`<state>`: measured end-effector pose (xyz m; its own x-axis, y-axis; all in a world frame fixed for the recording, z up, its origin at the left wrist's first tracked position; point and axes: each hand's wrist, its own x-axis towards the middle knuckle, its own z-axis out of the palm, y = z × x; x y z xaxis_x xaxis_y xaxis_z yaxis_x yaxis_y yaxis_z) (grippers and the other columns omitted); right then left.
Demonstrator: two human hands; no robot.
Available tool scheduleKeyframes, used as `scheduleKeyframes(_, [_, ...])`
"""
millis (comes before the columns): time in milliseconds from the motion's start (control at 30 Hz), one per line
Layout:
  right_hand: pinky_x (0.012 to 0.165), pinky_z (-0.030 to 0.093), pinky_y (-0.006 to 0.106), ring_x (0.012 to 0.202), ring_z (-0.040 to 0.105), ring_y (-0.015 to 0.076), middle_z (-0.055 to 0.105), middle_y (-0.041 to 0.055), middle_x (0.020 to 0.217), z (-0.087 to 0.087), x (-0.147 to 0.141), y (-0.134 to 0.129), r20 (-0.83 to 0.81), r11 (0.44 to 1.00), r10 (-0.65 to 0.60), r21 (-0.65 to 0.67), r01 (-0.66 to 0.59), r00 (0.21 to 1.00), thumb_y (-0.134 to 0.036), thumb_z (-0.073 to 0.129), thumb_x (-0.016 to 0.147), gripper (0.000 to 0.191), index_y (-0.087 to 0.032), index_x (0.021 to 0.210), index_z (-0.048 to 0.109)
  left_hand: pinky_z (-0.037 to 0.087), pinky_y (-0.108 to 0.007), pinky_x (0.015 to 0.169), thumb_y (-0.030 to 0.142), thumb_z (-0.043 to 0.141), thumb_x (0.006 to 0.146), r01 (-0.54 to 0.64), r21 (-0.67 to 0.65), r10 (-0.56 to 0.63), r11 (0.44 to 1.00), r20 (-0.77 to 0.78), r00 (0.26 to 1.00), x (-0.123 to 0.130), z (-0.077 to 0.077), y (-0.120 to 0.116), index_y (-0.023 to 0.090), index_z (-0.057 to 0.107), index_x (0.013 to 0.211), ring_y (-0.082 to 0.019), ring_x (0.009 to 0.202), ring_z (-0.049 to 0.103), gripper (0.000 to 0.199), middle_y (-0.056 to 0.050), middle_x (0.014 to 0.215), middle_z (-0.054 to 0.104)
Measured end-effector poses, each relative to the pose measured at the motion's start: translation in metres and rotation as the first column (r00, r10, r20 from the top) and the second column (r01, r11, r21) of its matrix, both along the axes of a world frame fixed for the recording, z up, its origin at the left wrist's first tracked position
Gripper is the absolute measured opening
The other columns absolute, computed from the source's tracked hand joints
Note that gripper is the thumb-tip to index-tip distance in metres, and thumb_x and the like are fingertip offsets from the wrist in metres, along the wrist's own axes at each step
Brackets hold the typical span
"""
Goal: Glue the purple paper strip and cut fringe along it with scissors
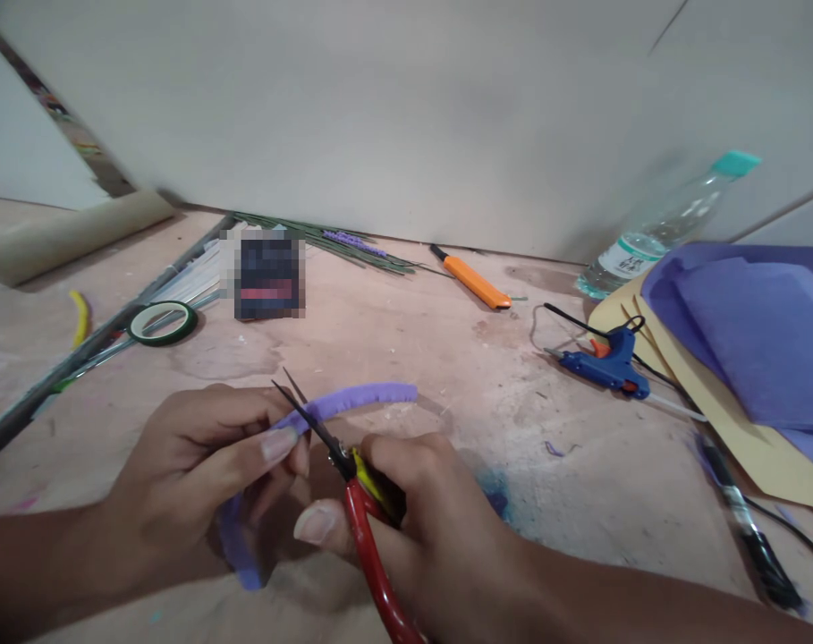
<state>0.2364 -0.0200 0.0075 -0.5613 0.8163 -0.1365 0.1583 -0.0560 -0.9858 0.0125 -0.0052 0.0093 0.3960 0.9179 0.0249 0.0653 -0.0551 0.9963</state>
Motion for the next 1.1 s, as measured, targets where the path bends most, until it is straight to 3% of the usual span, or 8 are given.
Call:
scheduleKeyframes(100, [0.06,0.038,0.025,0.066,0.045,0.0121,0.054,-0.0031,0.075,-0.0009,-0.0006,0.0013,-0.008,1.0,-0.008,-0.008,0.008,1.0,-0.048,0.08,0.1,0.045,-0.021,0.075,0.055,0.04,-0.012,0.042,0.023,0.061,0.101,0.008,-0.007,-0.008,1.0,0.013,1.0,-0.0002,-0.0007,-0.0007,0.019,0.071,0.077,-0.006,0.045,0.052,0.027,0.006,0.056,0.061])
scheduleKeyframes(267, [0.059,0.036,0.025,0.064,0.044,0.0119,0.05,-0.0045,0.071,-0.0028,-0.0011,0.003,0.02,1.0,-0.011,0.016,0.01,1.0,-0.041,0.077,0.099,0.036,-0.021,0.077,0.057,0.039,-0.012,0.042,0.024,0.063,0.1,0.007,0.016,-0.007,1.0,0.012,1.0,-0.0003,-0.0014,-0.0001,0.018,0.071,0.075,-0.006,0.045,0.052,0.027,0.006,0.056,0.062])
scheduleKeyframes(467, [0.074,0.052,0.031,0.077,0.06,0.0192,0.062,0.0016,0.082,-0.0023,0.0008,0.0017,0.019,1.0,0.005,-0.017,-0.004,1.0,-0.056,0.076,0.101,0.042,-0.02,0.084,0.063,0.035,-0.012,0.04,0.029,0.063,0.104,-0.058,-0.029,0.06,0.998,0.072,0.996,0.0024,-0.0019,0.0023,0.019,0.073,0.082,-0.006,0.044,0.05,0.026,0.007,0.052,0.059])
scheduleKeyframes(567, [0.077,0.055,0.032,0.077,0.061,0.0192,0.063,0.0017,0.082,-0.0028,0.0023,0.0024,-0.025,0.998,0.059,0.02,-0.058,0.998,-0.064,0.074,0.103,0.048,-0.021,0.084,0.065,0.036,-0.012,0.041,0.028,0.062,0.103,-0.042,-0.028,0.044,0.999,0.069,0.997,0.0038,-0.001,0.0021,0.018,0.074,0.082,-0.006,0.043,0.05,0.026,0.006,0.052,0.06])
scheduleKeyframes(667, [0.072,0.054,0.031,0.07,0.056,0.0176,0.059,0.0003,0.075,-0.0039,0.0036,0.0021,0.004,0.996,0.063,0.071,-0.063,0.998,-0.068,0.068,0.105,0.052,-0.021,0.082,0.065,0.036,-0.012,0.041,0.027,0.062,0.104,-0.026,-0.01,0.026,1.0,0.052,0.998,0.0027,-0.002,0.0008,0.017,0.074,0.083,-0.006,0.042,0.049,0.026,0.007,0.052,0.059])
scheduleKeyframes(800, [0.064,0.048,0.03,0.061,0.046,0.0156,0.051,-0.0023,0.065,-0.0043,0.0044,0.0004,0.159,0.991,-0.014,0.135,-0.007,0.987,-0.069,0.075,0.099,0.054,-0.023,0.075,0.059,0.034,-0.01,0.041,0.022,0.061,0.106,-0.039,0.061,0.036,0.997,0.054,0.998,-0.0012,-0.0063,-0.0016,0.018,0.075,0.082,-0.004,0.041,0.047,0.028,0.008,0.05,0.058])
scheduleKeyframes(967, [0.063,0.043,0.03,0.063,0.053,0.0164,0.061,0.0003,0.07,-0.0046,0.0046,0.0005,0.236,0.981,-0.042,0.196,-0.006,0.971,-0.058,0.073,0.1,0.043,-0.021,0.081,0.066,0.036,-0.01,0.041,0.022,0.063,0.104,-0.034,0.079,0.029,0.996,0.055,0.998,-0.0023,-0.0084,-0.0021,0.017,0.078,0.084,-0.004,0.04,0.048,0.026,0.007,0.051,0.061])
scheduleKeyframes(1100, [0.064,0.042,0.032,0.067,0.058,0.0178,0.067,0.0024,0.074,-0.0047,0.004,0.0009,0.244,0.975,-0.054,0.224,-0.002,0.968,-0.064,0.07,0.1,0.047,-0.019,0.086,0.071,0.038,-0.013,0.04,0.025,0.062,0.101,-0.023,0.083,0.022,0.996,0.004,1.0,-0.0003,-0.0055,-0.0003,0.015,0.079,0.083,-0.006,0.04,0.05,0.027,0.005,0.052,0.062])
